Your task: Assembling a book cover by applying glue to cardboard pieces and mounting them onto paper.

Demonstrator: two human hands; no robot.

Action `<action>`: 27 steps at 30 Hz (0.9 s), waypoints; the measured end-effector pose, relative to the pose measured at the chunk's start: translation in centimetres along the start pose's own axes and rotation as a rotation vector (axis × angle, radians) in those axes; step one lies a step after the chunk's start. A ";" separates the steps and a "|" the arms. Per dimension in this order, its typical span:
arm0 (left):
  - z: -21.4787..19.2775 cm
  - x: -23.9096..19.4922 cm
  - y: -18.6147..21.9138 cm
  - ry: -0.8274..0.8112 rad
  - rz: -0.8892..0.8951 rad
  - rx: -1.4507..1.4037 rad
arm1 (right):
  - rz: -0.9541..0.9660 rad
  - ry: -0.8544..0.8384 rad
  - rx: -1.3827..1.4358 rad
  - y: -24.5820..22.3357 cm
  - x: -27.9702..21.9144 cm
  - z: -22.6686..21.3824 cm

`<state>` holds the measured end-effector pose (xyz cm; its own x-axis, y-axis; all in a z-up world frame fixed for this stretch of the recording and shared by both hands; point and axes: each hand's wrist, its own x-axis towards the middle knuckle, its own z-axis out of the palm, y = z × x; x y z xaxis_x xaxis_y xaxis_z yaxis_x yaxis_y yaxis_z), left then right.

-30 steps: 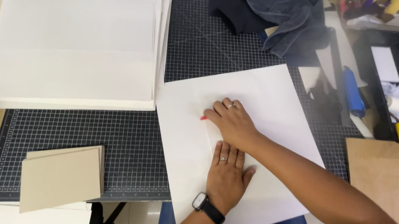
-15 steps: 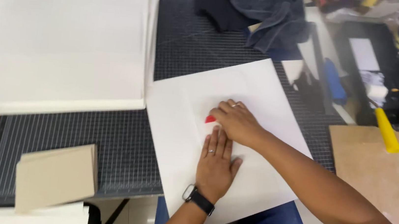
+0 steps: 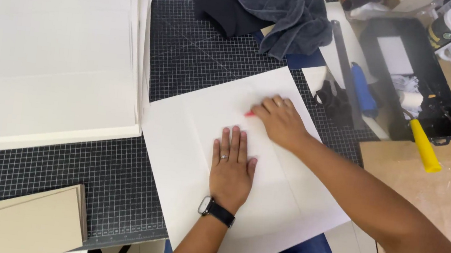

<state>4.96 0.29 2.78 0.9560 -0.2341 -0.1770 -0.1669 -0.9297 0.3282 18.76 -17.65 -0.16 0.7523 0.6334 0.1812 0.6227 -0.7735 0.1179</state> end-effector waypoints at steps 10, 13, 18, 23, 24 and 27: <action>2.2 2.0 -1.3 0.202 0.037 0.053 | 0.485 -0.162 0.288 2.9 8.0 -0.7; 3.1 3.7 -1.2 0.346 0.050 0.027 | 0.647 -0.291 0.367 1.8 2.1 -1.9; 3.0 4.7 -0.8 0.419 0.079 0.003 | 0.765 -0.541 0.403 -3.5 -5.8 -5.8; 2.5 4.8 -0.6 0.333 0.057 -0.011 | 0.757 -0.541 0.416 -4.8 -4.7 -8.2; 2.4 4.7 -0.5 0.308 0.050 -0.006 | 0.761 -0.522 0.416 -4.8 -4.2 -8.0; 1.8 4.7 -0.4 0.253 0.041 -0.012 | 0.737 -0.460 0.352 -3.6 -0.4 -5.6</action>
<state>9.05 -0.98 0.18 0.9786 -0.1917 0.0745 -0.2057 -0.9172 0.3413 15.01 -15.32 4.80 0.9473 -0.0086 -0.3203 -0.0726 -0.9794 -0.1884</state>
